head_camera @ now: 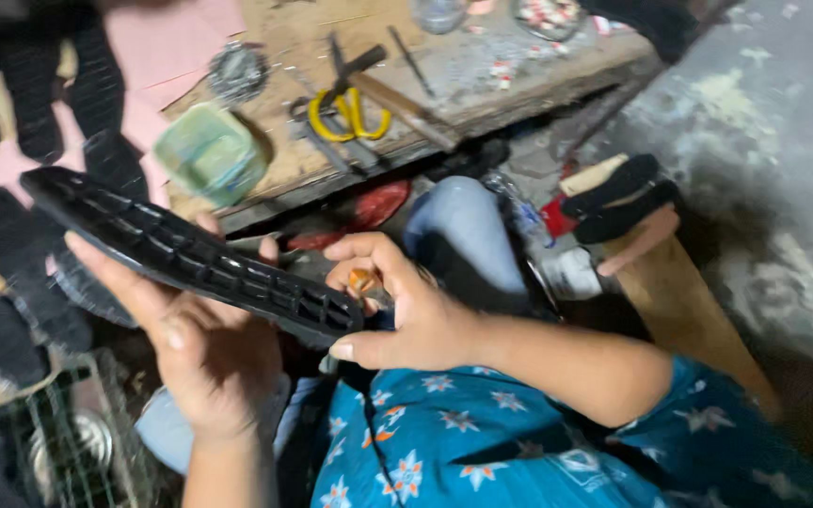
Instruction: The person applies a liquid adhesive to the bottom surface of black shoe soles using a brush. They repeatedly dip the brush into a container and spread the glue across the sole, then place the treated sole on a nearby stack.
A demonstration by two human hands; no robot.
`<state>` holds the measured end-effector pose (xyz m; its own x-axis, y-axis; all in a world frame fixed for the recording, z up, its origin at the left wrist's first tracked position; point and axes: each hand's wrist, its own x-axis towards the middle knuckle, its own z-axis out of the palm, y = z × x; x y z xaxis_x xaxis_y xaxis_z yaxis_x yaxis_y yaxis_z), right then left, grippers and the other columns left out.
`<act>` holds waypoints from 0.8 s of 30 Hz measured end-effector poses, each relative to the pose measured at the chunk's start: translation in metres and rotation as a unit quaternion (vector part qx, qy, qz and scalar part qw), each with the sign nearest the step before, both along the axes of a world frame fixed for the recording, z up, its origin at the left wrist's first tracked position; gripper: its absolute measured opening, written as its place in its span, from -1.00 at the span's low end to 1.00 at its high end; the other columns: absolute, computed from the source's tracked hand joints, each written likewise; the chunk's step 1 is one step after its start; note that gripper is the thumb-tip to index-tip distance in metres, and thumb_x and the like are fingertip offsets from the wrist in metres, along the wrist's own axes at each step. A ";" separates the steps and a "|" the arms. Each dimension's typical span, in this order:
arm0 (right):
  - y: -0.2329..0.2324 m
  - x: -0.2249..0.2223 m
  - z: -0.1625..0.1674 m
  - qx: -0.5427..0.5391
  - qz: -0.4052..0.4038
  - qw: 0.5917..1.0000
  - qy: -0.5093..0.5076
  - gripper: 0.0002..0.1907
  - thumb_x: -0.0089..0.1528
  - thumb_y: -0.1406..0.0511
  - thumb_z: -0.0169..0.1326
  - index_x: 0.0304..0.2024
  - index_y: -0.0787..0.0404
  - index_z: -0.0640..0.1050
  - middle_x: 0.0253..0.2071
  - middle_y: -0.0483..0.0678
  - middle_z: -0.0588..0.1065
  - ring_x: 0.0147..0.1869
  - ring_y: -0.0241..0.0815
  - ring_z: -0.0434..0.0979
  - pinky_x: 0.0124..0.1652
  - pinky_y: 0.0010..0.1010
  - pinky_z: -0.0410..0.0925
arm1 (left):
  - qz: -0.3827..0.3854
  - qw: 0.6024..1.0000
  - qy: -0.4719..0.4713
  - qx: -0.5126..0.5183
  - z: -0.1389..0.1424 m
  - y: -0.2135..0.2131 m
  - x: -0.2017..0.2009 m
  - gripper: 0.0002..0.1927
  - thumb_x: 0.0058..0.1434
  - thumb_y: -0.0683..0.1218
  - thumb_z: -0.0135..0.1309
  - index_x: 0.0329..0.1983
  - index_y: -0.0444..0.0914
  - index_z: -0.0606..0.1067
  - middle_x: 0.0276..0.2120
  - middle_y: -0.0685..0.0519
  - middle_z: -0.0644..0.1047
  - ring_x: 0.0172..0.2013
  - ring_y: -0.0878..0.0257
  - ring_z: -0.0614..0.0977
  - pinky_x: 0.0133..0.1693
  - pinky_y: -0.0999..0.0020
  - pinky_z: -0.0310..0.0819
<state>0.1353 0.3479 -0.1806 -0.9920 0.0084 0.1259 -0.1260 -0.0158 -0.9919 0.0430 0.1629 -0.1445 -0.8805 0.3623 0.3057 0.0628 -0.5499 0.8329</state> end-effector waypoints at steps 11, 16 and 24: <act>0.134 0.123 -0.033 -0.264 -0.283 0.922 0.014 -0.40 0.20 0.34 0.10 0.30 0.24 0.32 0.01 0.14 0.54 0.00 -0.13 0.54 -0.03 -0.35 0.38 | -0.225 0.964 0.013 -0.139 -0.017 0.061 0.005 -0.48 0.57 0.12 -0.15 0.10 -0.48 0.46 0.35 -0.32 0.43 0.28 -0.07 0.53 0.32 -0.01 0.41; 0.175 0.202 -0.071 -0.201 -0.459 0.865 0.012 -0.47 0.20 0.35 0.08 0.23 0.21 0.34 -0.04 0.04 0.53 -0.06 -0.19 0.53 -0.12 -0.40 0.37 | -0.215 0.951 -0.016 -0.220 -0.036 0.076 0.004 -0.54 0.54 0.04 -0.14 0.05 -0.49 0.48 0.27 -0.32 0.48 0.12 0.03 0.57 0.22 0.01 0.43; 0.249 0.266 -0.156 -0.194 -0.706 0.677 -0.066 -0.75 0.21 0.35 0.20 -0.12 0.17 0.42 -0.35 -0.15 0.47 -0.42 -0.36 0.43 -0.46 -0.49 0.32 | -0.179 0.940 -0.064 -0.282 -0.065 0.061 -0.005 -0.60 0.50 -0.01 -0.16 0.07 -0.48 0.43 0.22 -0.27 0.49 0.19 -0.04 0.56 0.22 -0.03 0.45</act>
<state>0.4017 0.5968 -0.3361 0.0385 0.9681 -0.2476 -0.1978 -0.2355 -0.9515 0.0375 0.2240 -0.2093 -0.6877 0.7153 -0.1243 -0.1625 0.0152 0.9866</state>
